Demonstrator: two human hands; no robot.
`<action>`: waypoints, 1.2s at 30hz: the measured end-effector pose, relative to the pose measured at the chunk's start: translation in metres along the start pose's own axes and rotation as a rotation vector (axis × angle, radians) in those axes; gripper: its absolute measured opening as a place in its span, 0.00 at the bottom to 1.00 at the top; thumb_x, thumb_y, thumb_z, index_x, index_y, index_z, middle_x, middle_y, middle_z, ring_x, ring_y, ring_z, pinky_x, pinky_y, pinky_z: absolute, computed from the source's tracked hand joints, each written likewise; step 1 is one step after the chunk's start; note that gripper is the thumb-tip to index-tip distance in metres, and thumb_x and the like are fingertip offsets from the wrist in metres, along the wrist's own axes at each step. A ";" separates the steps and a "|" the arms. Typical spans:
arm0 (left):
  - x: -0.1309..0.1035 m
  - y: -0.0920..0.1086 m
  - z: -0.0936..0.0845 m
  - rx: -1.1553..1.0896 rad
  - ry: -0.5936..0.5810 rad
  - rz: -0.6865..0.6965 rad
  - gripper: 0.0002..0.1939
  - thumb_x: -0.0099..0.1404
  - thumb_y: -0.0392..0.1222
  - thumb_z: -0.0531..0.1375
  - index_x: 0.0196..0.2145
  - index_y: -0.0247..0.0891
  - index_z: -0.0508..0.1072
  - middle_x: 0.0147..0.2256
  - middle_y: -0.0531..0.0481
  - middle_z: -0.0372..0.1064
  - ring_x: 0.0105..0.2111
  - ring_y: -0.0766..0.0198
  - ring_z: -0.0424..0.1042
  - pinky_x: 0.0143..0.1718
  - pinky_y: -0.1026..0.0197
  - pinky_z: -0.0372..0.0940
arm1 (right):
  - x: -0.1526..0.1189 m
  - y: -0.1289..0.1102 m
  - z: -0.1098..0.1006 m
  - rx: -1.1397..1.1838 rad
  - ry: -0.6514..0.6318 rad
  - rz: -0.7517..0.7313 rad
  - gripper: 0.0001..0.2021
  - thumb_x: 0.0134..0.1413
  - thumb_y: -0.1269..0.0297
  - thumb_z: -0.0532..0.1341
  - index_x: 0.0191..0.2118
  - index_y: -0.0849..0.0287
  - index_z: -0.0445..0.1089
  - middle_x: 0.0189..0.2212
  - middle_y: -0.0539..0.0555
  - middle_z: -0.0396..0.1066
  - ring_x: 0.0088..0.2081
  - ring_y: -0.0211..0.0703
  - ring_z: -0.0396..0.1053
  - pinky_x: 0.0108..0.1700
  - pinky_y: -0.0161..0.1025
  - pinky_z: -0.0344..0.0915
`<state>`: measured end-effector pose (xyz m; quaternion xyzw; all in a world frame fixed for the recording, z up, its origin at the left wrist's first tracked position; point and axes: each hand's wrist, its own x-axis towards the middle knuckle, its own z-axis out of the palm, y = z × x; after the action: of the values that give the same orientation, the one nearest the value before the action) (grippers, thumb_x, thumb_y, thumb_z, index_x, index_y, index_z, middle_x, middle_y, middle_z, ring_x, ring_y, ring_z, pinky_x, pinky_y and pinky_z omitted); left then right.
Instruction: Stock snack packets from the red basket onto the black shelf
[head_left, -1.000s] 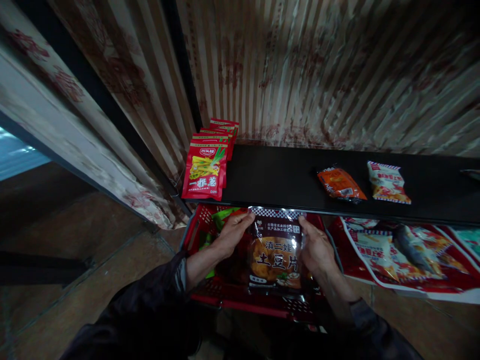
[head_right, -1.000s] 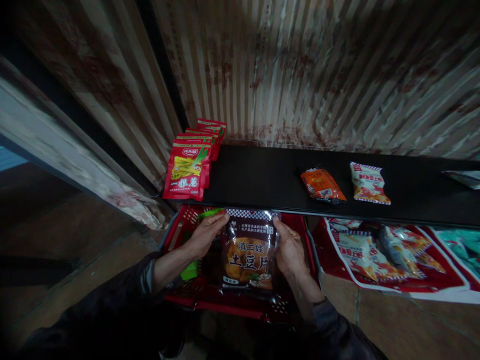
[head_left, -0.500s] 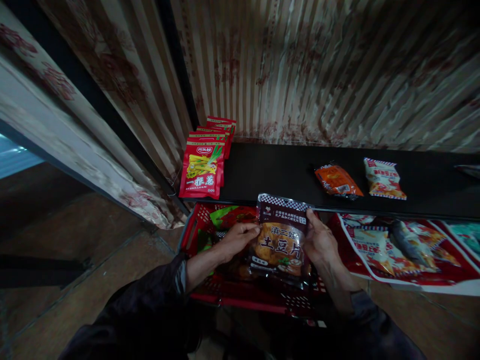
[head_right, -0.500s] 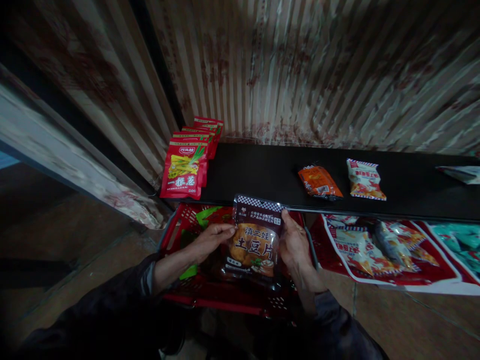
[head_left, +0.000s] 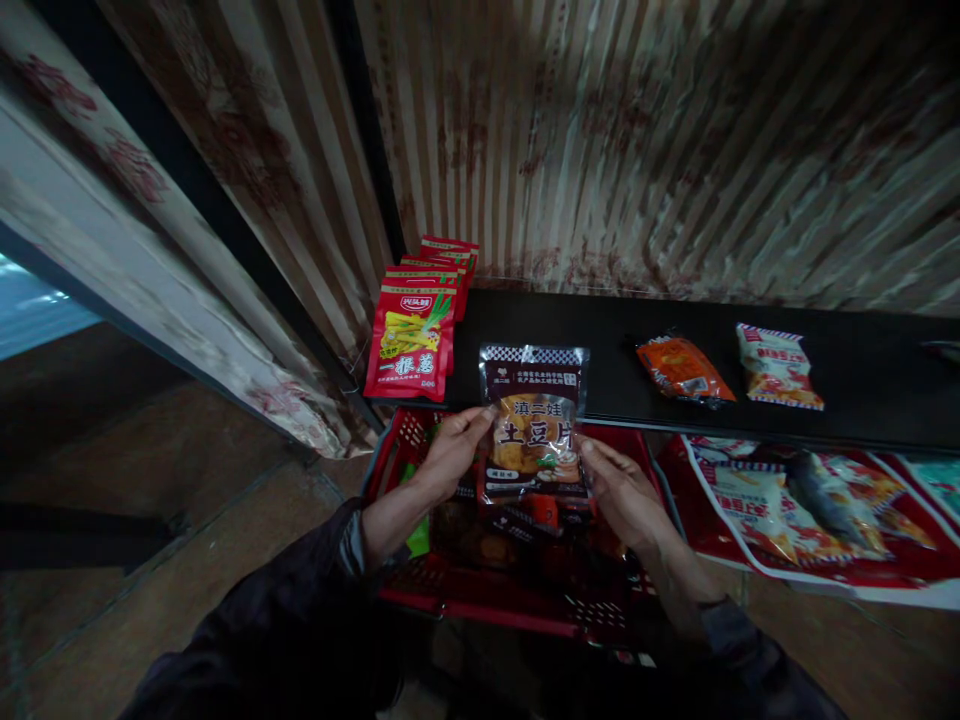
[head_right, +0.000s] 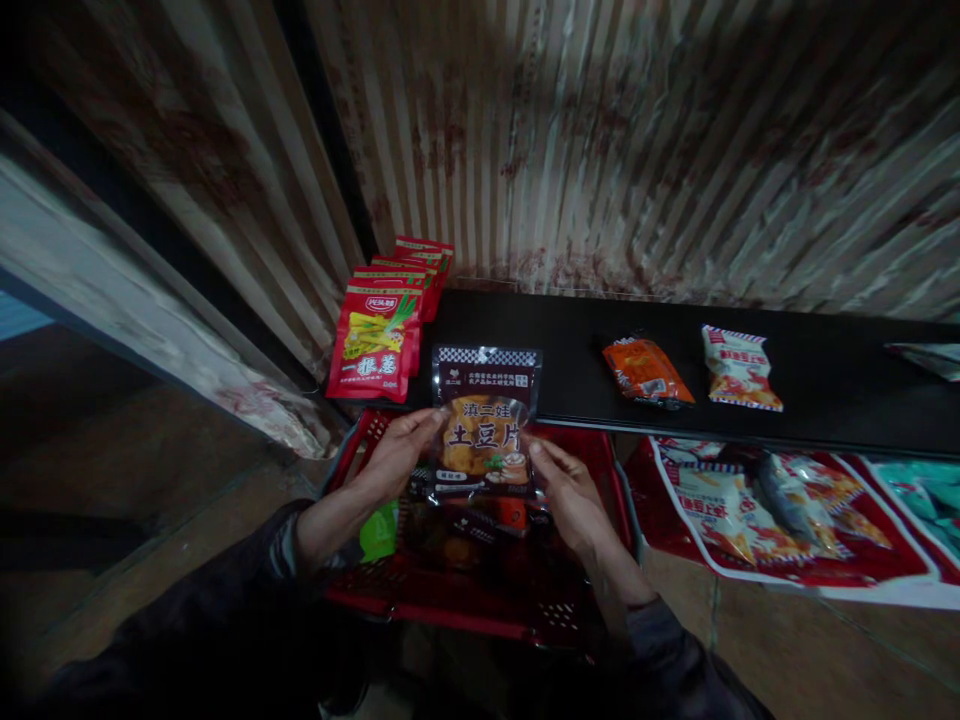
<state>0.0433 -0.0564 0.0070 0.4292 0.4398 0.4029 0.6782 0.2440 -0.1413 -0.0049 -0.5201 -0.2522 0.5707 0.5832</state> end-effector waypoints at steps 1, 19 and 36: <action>0.001 0.001 -0.001 -0.008 0.009 0.014 0.24 0.49 0.60 0.68 0.31 0.35 0.77 0.28 0.51 0.74 0.29 0.65 0.69 0.33 0.63 0.64 | 0.000 0.001 0.000 -0.014 -0.007 0.006 0.19 0.44 0.50 0.71 0.41 0.54 0.78 0.37 0.55 0.81 0.42 0.50 0.77 0.42 0.43 0.73; 0.010 0.007 -0.008 -0.052 0.094 0.136 0.22 0.50 0.58 0.68 0.32 0.35 0.77 0.27 0.52 0.74 0.27 0.67 0.69 0.31 0.65 0.64 | -0.003 0.005 0.004 -0.036 -0.013 0.038 0.17 0.33 0.55 0.76 0.32 0.58 0.80 0.29 0.54 0.80 0.30 0.42 0.78 0.33 0.34 0.73; 0.000 0.022 -0.002 -0.153 -0.130 -0.030 0.19 0.53 0.39 0.67 0.44 0.38 0.77 0.37 0.48 0.77 0.37 0.62 0.74 0.41 0.60 0.66 | 0.001 0.009 0.003 0.128 0.099 0.013 0.17 0.28 0.60 0.79 0.29 0.56 0.79 0.31 0.50 0.80 0.30 0.38 0.77 0.34 0.31 0.75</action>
<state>0.0378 -0.0490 0.0266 0.3947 0.3694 0.3965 0.7420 0.2380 -0.1411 -0.0121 -0.5111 -0.1828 0.5632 0.6230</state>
